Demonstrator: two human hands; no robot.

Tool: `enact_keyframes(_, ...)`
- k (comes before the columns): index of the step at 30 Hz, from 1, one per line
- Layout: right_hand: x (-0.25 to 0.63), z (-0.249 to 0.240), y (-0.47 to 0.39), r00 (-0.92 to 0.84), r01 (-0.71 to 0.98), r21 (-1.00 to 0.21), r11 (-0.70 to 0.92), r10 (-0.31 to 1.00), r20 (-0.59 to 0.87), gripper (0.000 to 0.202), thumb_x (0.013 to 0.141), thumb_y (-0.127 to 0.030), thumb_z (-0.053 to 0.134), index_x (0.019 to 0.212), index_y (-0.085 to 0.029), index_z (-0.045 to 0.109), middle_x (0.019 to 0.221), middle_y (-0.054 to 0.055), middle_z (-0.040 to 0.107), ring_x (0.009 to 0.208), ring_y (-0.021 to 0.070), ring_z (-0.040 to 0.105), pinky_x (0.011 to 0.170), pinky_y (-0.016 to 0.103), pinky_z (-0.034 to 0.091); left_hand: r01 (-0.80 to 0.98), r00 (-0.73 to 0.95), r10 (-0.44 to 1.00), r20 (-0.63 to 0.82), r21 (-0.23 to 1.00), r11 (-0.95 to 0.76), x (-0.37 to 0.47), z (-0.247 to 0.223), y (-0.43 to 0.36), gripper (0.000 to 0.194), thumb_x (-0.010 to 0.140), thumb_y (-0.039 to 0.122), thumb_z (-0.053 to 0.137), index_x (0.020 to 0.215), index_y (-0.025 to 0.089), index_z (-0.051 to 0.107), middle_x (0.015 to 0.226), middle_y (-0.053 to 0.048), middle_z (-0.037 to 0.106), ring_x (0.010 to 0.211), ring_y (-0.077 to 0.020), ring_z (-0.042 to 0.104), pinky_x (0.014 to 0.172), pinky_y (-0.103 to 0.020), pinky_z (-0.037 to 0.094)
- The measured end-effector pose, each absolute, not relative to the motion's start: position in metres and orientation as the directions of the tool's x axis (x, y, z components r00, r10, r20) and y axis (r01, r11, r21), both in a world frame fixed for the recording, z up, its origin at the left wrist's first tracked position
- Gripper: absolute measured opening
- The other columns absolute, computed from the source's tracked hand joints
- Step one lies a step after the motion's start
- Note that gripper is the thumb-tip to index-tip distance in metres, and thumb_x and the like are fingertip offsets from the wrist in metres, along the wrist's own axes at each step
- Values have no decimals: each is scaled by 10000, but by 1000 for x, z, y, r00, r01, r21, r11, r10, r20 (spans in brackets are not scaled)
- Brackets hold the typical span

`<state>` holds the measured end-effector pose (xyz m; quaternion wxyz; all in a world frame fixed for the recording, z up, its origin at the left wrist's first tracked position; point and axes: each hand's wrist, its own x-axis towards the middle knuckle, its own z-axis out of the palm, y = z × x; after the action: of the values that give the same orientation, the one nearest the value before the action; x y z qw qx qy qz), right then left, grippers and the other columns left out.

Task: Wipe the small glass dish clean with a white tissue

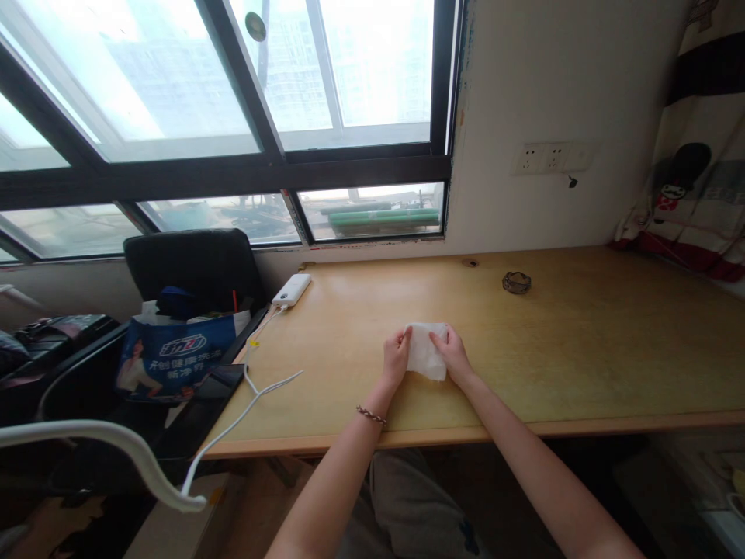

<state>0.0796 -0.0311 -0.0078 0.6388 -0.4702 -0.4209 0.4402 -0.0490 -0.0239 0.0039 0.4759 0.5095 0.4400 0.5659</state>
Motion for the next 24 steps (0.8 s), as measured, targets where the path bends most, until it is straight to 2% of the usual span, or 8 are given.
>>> enact_keyframes(6, 86, -6, -30, 434, -40, -970, 239, 879, 198, 355, 639, -347, 585, 948, -190, 510, 779, 21, 609, 700, 154, 561, 640, 259, 439, -45, -42, 983, 178, 983, -180, -49, 5, -23, 312, 659, 431, 563, 553, 138, 586, 501, 15, 483, 488, -90, 378, 427, -185, 259)
enact_keyframes(12, 86, -5, -31, 516, 35, -964, 262, 822, 242, 294, 651, -365, 572, 887, -195, 529, 791, 35, 614, 691, 158, 576, 657, 271, 441, -267, 73, 997, -25, 963, 44, -47, -3, -14, 400, 636, 507, 555, 653, 111, 603, 552, -15, 562, 485, -108, 469, 461, -203, 347)
enact_keyframes(14, 86, -7, -29, 501, -28, -972, 234, 845, 189, 322, 630, -380, 593, 882, -192, 522, 755, 29, 616, 666, 158, 581, 627, 271, 450, -346, 94, 993, -70, 933, 99, -47, -5, -12, 423, 636, 524, 547, 699, 110, 605, 586, -28, 587, 506, -121, 505, 493, -218, 382)
enact_keyframes(16, 86, -8, -27, 446, -167, -972, 168, 891, 77, 356, 617, -414, 602, 877, -189, 511, 709, 21, 620, 630, 160, 584, 583, 272, 458, -388, 76, 994, -80, 916, 103, -47, -7, -11, 431, 631, 534, 547, 714, 115, 602, 598, -31, 597, 519, -126, 523, 509, -225, 398)
enact_keyframes(19, 83, -9, -28, 213, -391, -920, 14, 974, -76, 373, 631, -454, 587, 865, -174, 511, 706, 33, 631, 610, 170, 593, 537, 280, 468, -415, 11, 999, -42, 909, 43, -48, -7, -10, 435, 634, 535, 543, 745, 118, 601, 625, -34, 607, 529, -123, 533, 509, -218, 398)
enact_keyframes(21, 81, -10, -29, 62, -453, -890, -54, 994, -92, 373, 608, -409, 628, 872, -170, 518, 733, 39, 637, 624, 177, 602, 537, 285, 477, -420, -7, 1000, -22, 908, 17, -49, -7, -10, 437, 645, 527, 537, 773, 114, 602, 642, -39, 611, 534, -119, 537, 506, -213, 394)
enact_keyframes(22, 81, -10, -30, 41, -465, -884, -58, 995, -87, 382, 583, -369, 657, 880, -174, 517, 743, 35, 638, 627, 176, 604, 536, 282, 479, -422, -8, 1000, -22, 907, 16, -49, -7, -10, 435, 651, 522, 533, 786, 114, 601, 645, -39, 610, 534, -117, 538, 503, -211, 393)
enact_keyframes(24, 82, -11, -29, 113, -475, -880, -25, 990, -89, 407, 539, -302, 693, 885, -188, 512, 749, 20, 637, 618, 167, 603, 517, 266, 478, -427, -6, 999, -43, 904, 36, -50, -7, -10, 427, 659, 512, 531, 809, 118, 594, 637, -32, 603, 517, -110, 533, 483, -206, 387)
